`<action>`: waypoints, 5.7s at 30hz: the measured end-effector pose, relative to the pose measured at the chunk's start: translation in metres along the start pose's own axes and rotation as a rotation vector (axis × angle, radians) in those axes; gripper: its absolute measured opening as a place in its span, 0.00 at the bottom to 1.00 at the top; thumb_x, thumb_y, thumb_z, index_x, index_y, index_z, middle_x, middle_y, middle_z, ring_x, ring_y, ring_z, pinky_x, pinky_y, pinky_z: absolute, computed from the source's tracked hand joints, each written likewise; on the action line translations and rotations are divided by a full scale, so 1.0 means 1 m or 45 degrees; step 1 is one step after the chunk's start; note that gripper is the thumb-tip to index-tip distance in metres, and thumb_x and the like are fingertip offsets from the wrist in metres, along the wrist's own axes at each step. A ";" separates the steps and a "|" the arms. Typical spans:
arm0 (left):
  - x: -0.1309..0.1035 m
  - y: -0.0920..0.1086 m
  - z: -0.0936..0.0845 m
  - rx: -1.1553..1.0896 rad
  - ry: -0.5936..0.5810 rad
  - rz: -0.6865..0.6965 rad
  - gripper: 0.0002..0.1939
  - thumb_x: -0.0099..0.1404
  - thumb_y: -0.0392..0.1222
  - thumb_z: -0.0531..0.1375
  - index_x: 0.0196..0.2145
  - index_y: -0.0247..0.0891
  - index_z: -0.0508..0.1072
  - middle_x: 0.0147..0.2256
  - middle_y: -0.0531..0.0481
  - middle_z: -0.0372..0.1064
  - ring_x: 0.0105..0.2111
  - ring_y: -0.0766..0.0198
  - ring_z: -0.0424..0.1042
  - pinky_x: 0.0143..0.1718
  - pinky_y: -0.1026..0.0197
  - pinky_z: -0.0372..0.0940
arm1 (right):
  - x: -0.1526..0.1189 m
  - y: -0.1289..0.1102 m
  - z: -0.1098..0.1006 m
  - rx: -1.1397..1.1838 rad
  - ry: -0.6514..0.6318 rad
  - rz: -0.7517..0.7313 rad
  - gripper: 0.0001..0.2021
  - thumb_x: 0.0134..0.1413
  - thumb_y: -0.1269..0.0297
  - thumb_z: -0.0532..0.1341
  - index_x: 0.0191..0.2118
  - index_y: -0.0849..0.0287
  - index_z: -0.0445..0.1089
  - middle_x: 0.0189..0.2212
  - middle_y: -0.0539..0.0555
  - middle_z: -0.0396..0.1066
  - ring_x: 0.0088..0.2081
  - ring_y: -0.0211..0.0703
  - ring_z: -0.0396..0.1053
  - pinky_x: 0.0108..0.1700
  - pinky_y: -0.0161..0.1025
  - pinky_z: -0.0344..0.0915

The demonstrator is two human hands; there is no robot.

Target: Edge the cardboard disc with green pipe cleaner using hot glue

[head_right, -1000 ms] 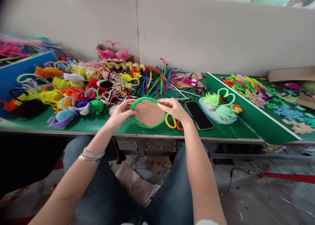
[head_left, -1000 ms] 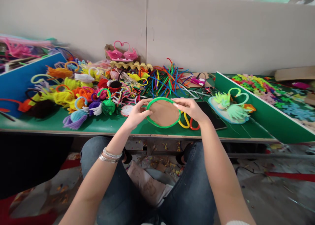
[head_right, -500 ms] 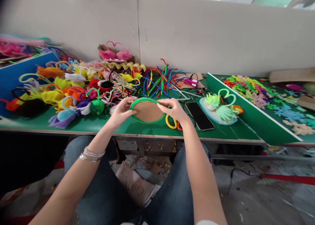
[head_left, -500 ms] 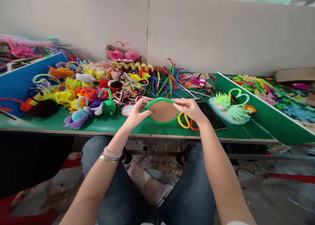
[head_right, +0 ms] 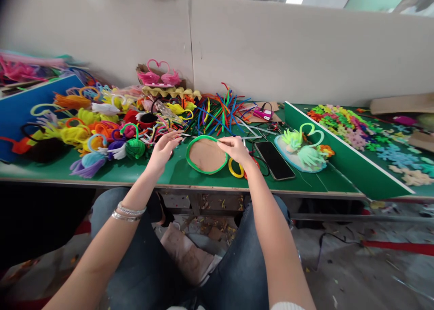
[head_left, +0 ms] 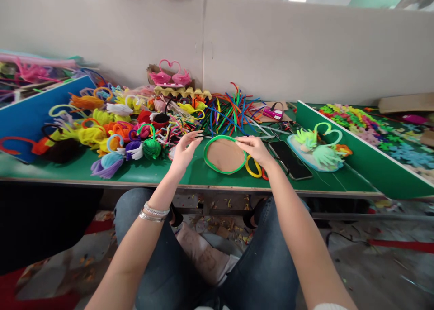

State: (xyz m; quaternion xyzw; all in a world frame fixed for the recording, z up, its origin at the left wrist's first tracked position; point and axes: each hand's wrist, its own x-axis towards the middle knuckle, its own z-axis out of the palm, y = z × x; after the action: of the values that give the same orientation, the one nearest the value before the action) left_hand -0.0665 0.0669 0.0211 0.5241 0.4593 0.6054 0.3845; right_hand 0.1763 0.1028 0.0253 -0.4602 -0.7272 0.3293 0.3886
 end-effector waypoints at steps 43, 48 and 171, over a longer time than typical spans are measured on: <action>-0.009 0.010 -0.001 0.421 -0.564 -0.196 0.17 0.55 0.46 0.60 0.38 0.30 0.77 0.37 0.42 0.77 0.35 0.58 0.75 0.36 0.60 0.68 | -0.010 -0.023 0.008 0.049 -0.463 0.139 0.19 0.48 0.51 0.60 0.41 0.57 0.76 0.43 0.54 0.75 0.48 0.48 0.68 0.51 0.44 0.62; -0.009 0.011 0.000 0.383 -0.553 -0.221 0.16 0.55 0.45 0.61 0.38 0.31 0.78 0.37 0.43 0.77 0.36 0.58 0.75 0.36 0.61 0.68 | -0.009 -0.020 0.009 -0.011 -0.480 0.088 0.20 0.49 0.51 0.60 0.42 0.59 0.76 0.42 0.56 0.75 0.46 0.48 0.69 0.50 0.44 0.62; -0.014 -0.011 0.019 0.684 -0.389 0.585 0.11 0.67 0.43 0.51 0.31 0.37 0.69 0.35 0.46 0.67 0.38 0.61 0.66 0.42 0.57 0.62 | -0.009 -0.026 0.032 0.072 -0.446 0.003 0.17 0.49 0.48 0.60 0.31 0.60 0.69 0.27 0.50 0.69 0.31 0.38 0.64 0.35 0.36 0.60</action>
State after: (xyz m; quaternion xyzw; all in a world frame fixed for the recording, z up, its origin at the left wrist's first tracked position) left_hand -0.0462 0.0598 0.0068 0.7797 0.4096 0.4486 0.1520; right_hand 0.1401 0.0813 0.0288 -0.3855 -0.7737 0.4251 0.2683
